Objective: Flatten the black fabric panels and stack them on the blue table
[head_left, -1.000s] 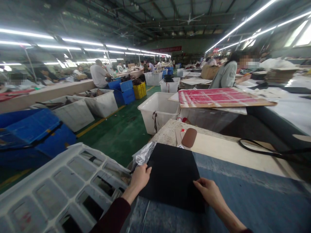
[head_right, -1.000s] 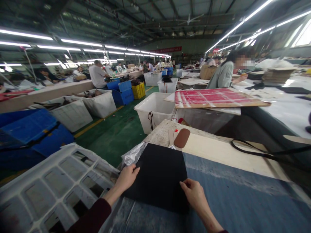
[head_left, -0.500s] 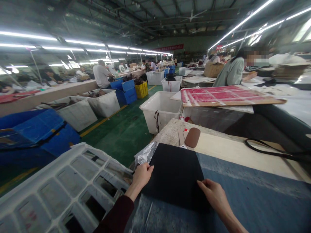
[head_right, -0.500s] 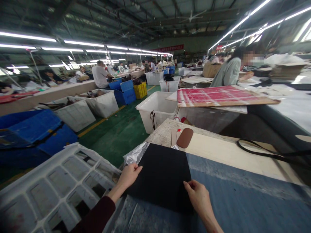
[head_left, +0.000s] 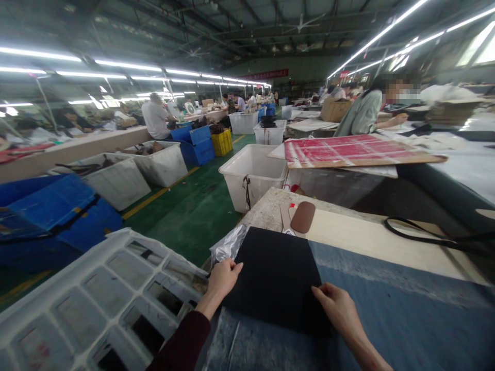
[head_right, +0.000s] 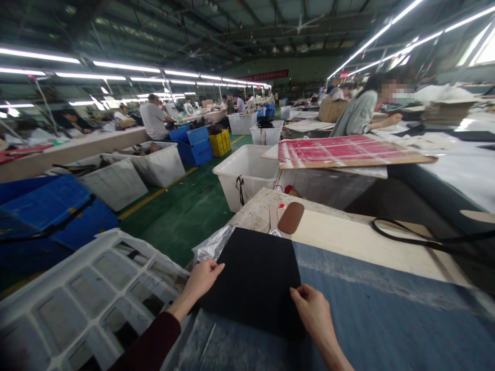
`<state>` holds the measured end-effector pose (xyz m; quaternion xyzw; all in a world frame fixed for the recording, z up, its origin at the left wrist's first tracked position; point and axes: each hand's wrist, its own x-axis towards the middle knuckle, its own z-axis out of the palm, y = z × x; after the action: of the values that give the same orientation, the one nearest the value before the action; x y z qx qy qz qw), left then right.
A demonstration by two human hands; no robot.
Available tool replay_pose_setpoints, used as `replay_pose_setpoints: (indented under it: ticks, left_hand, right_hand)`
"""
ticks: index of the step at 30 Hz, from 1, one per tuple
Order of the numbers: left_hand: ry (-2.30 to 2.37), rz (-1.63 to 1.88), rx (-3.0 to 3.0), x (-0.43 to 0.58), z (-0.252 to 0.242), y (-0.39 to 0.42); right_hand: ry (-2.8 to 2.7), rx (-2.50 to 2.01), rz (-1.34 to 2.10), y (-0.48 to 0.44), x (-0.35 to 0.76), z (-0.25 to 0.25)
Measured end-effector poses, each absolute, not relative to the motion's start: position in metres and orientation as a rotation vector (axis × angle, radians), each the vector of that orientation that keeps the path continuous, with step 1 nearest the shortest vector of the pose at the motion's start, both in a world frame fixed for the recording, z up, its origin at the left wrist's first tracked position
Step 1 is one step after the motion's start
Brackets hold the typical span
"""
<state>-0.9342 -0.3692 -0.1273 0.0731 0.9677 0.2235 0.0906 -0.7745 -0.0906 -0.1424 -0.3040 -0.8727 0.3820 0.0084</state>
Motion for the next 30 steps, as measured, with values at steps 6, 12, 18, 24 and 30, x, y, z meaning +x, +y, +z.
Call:
replay_pose_setpoints:
  ticks: [6, 12, 18, 24, 30]
  left_hand:
    - [2.855, 0.644, 0.250, -0.9366, -0.1276, -0.3665]
    - [2.829, 0.623, 0.278, -0.9395, -0.1272, -0.3649]
    - [2.824, 0.570, 0.268, -0.9417, -0.1277, -0.3655]
    - [2.863, 0.476, 0.275, -0.9415, -0.1296, -0.3626]
    - [2.874, 0.414, 0.284, -0.9404, -0.1287, -0.3617]
  right_hand:
    - [-2.674, -0.974, 1.202, -0.0921, -0.7740, -0.1385]
    - [-2.628, -0.994, 1.174, -0.0916, -0.7748, -0.1406]
    - [-2.612, -0.984, 1.179, -0.0926, -0.7737, -0.1401]
    - [-2.607, -1.000, 1.181, -0.0924, -0.7728, -0.1395]
    - [-2.607, -1.011, 1.160, -0.0928, -0.7729, -0.1376]
